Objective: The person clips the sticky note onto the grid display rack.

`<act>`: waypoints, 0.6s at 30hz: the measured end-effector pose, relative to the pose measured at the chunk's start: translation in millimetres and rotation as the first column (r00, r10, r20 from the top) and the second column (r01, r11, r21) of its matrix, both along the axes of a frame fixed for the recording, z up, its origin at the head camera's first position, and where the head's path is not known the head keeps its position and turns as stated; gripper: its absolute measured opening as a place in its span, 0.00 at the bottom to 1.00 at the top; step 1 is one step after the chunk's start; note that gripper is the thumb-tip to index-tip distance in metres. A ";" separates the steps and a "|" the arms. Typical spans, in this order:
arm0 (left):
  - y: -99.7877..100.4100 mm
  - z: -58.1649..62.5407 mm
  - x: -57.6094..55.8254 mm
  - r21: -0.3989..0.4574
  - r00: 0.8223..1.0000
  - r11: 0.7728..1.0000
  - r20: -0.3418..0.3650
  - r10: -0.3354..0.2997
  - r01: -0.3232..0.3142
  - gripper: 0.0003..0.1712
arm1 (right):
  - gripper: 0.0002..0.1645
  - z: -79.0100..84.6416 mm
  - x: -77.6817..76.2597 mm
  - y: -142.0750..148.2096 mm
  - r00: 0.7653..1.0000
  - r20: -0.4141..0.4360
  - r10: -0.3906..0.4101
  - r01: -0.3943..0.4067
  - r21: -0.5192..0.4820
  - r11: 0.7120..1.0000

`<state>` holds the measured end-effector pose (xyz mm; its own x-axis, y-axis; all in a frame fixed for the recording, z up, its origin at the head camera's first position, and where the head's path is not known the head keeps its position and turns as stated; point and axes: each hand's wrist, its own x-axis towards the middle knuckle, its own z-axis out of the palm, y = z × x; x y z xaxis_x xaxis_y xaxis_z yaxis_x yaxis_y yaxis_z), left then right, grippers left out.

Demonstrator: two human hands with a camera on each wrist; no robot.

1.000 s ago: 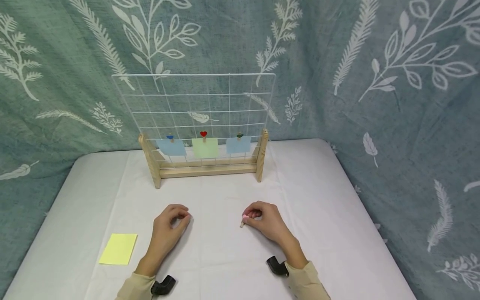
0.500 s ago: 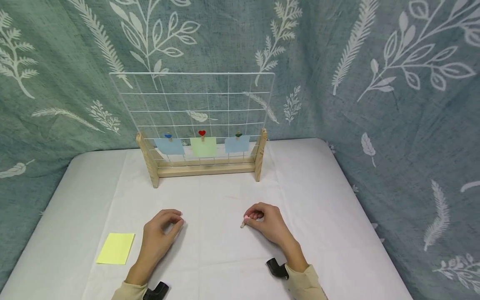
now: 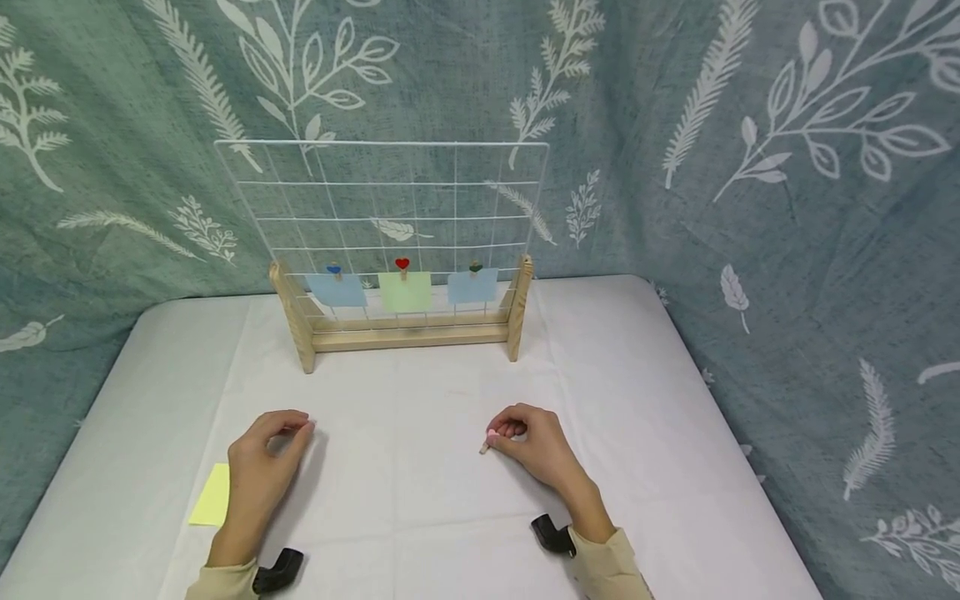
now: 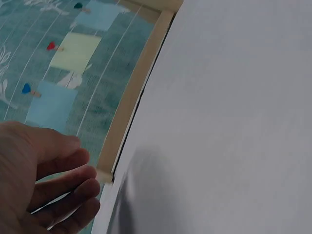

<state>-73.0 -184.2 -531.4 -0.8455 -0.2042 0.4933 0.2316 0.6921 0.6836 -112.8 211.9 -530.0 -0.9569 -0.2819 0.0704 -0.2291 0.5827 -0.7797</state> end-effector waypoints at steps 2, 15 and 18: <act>-11.0 1.1 1.4 -0.003 0.999 0.999 -0.001 0.039 -0.039 0.05 | 0.06 -0.1 -0.6 -0.5 1.000 0.000 0.003 -0.003 0.000 1.000; -71.5 13.6 19.1 0.006 0.937 0.947 0.143 0.318 -0.322 0.05 | 0.06 1.3 -0.7 -1.4 1.000 0.005 -0.003 0.003 0.010 1.000; -79.8 16.2 23.1 -0.011 0.916 0.932 0.179 0.358 -0.362 0.06 | 0.06 1.4 -1.0 -1.4 1.000 0.010 -0.002 0.002 0.016 1.000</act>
